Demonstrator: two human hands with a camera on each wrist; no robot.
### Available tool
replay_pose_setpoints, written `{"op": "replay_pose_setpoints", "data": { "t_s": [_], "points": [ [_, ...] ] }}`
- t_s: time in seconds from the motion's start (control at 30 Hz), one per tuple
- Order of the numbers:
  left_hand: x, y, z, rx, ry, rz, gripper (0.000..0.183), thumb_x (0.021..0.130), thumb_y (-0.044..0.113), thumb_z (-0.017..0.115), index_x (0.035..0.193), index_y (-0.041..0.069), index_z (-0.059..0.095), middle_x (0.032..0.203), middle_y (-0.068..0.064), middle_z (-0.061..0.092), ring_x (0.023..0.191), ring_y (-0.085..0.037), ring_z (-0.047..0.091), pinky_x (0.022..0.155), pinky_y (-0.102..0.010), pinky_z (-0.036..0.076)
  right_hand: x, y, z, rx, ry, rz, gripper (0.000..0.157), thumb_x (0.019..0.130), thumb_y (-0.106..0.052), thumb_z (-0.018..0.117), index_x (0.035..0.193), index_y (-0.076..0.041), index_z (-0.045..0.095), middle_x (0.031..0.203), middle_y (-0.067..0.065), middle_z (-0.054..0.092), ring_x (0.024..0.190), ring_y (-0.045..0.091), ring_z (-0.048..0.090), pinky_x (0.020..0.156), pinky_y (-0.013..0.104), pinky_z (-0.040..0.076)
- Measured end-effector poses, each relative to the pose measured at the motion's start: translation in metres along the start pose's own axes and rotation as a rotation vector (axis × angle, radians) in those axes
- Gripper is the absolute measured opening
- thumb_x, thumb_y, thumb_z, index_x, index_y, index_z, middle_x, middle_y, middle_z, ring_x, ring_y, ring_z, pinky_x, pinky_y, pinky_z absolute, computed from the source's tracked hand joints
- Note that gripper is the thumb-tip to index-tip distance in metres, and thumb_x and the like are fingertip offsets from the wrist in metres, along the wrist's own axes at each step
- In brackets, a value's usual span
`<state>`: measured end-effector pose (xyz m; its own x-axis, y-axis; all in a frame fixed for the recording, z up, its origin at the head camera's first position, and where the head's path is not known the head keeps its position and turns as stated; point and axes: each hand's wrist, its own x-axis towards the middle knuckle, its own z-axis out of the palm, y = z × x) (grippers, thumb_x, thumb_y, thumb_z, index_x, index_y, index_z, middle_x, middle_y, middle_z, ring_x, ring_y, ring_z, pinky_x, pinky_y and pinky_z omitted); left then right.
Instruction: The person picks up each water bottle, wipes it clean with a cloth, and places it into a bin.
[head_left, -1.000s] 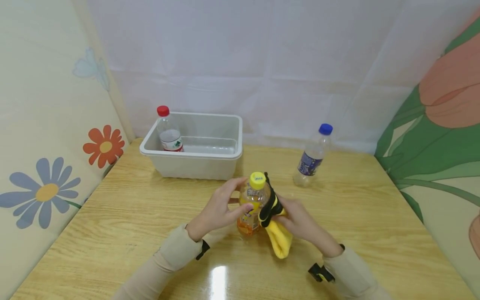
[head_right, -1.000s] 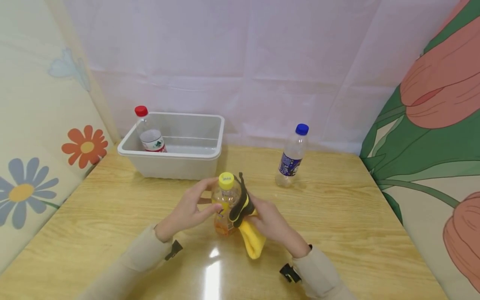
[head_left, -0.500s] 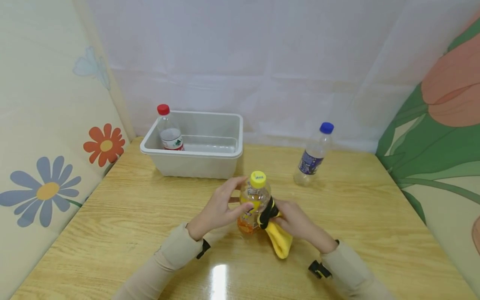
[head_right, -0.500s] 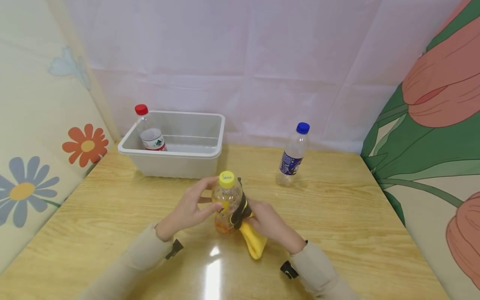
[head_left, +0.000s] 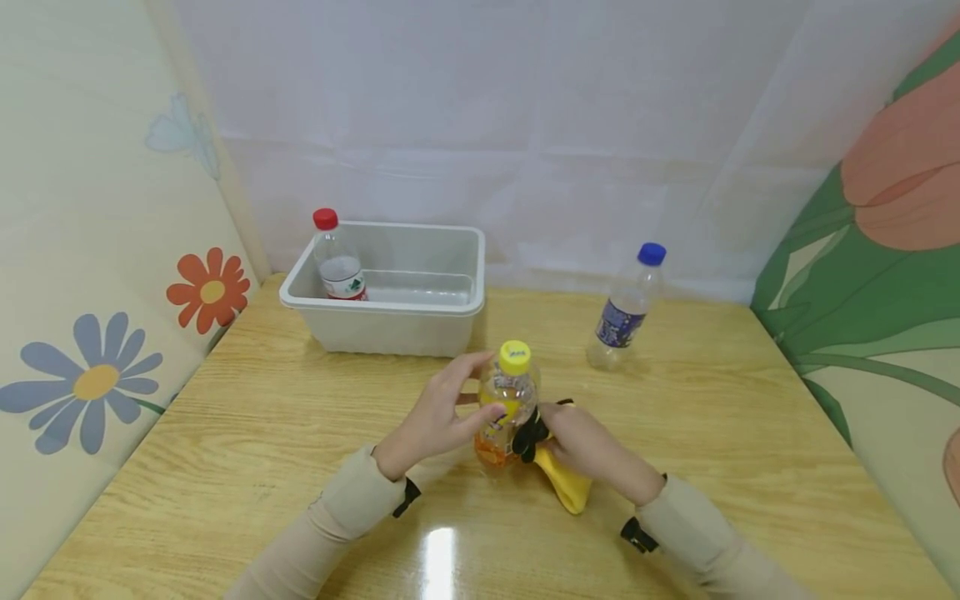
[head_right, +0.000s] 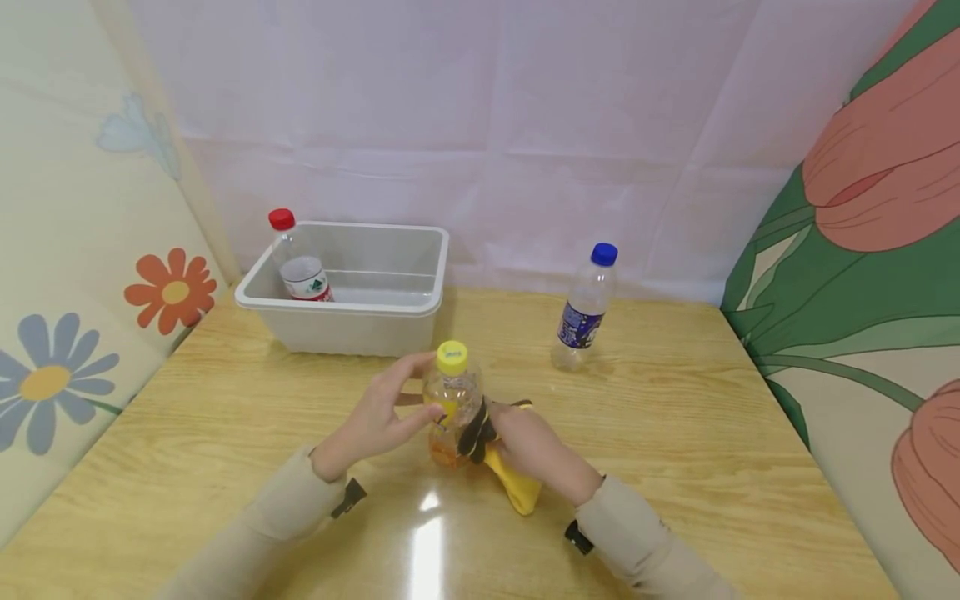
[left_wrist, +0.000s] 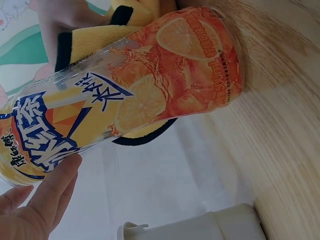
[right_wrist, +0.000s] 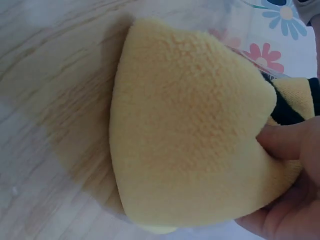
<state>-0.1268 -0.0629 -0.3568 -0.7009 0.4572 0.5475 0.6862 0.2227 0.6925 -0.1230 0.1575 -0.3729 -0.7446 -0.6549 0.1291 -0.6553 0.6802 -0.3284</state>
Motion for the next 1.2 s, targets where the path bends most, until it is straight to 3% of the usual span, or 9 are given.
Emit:
{"op": "replay_pose_setpoints", "data": {
  "t_s": [0.23,0.47,0.63,0.9,1.2],
  "points": [
    [0.0,-0.002,0.0,-0.007,0.001,0.006,0.056,0.082,0.009,0.067,0.13,0.0,0.039,0.113,-0.02,0.052,0.098,-0.028,0.056,0.071,-0.021,0.054,0.002,-0.003,0.003,-0.071,-0.056,0.056,0.047,0.071,0.007,0.067,0.115,0.011,0.053,0.096,0.021,0.063,0.076,0.029,0.063,0.066,0.038,0.056],
    [-0.001,-0.002,0.0,-0.002,0.01,0.006,0.057,0.081,0.01,0.068,0.13,0.0,0.039,0.115,-0.018,0.052,0.097,-0.03,0.056,0.07,-0.023,0.055,0.002,-0.004,0.009,-0.177,-0.064,0.051,0.053,0.067,0.01,0.064,0.118,0.015,0.05,0.096,0.023,0.062,0.068,0.029,0.061,0.059,0.037,0.055],
    [-0.001,-0.002,0.0,-0.01,0.011,0.007,0.057,0.081,0.009,0.068,0.13,0.0,0.04,0.115,-0.017,0.052,0.097,-0.029,0.056,0.071,-0.021,0.055,0.002,-0.003,0.01,-0.186,-0.069,0.047,0.055,0.066,0.01,0.064,0.119,0.014,0.05,0.096,0.022,0.062,0.067,0.028,0.061,0.057,0.037,0.055],
    [0.001,-0.004,-0.001,-0.034,0.02,0.0,0.058,0.081,0.007,0.068,0.13,-0.002,0.04,0.111,-0.02,0.053,0.098,-0.027,0.055,0.072,-0.024,0.055,-0.005,0.013,0.002,0.007,0.033,-0.013,0.049,0.073,-0.001,0.071,0.119,0.005,0.055,0.096,0.015,0.066,0.083,0.027,0.064,0.074,0.04,0.054],
    [0.005,-0.006,-0.006,-0.046,-0.016,-0.047,0.059,0.081,0.008,0.068,0.129,-0.004,0.036,0.112,-0.02,0.054,0.101,-0.028,0.055,0.076,-0.022,0.054,-0.02,0.027,-0.012,0.204,0.164,0.132,0.046,0.069,0.003,0.073,0.112,0.006,0.056,0.103,0.02,0.063,0.093,0.034,0.06,0.083,0.048,0.05]
  ]
}}
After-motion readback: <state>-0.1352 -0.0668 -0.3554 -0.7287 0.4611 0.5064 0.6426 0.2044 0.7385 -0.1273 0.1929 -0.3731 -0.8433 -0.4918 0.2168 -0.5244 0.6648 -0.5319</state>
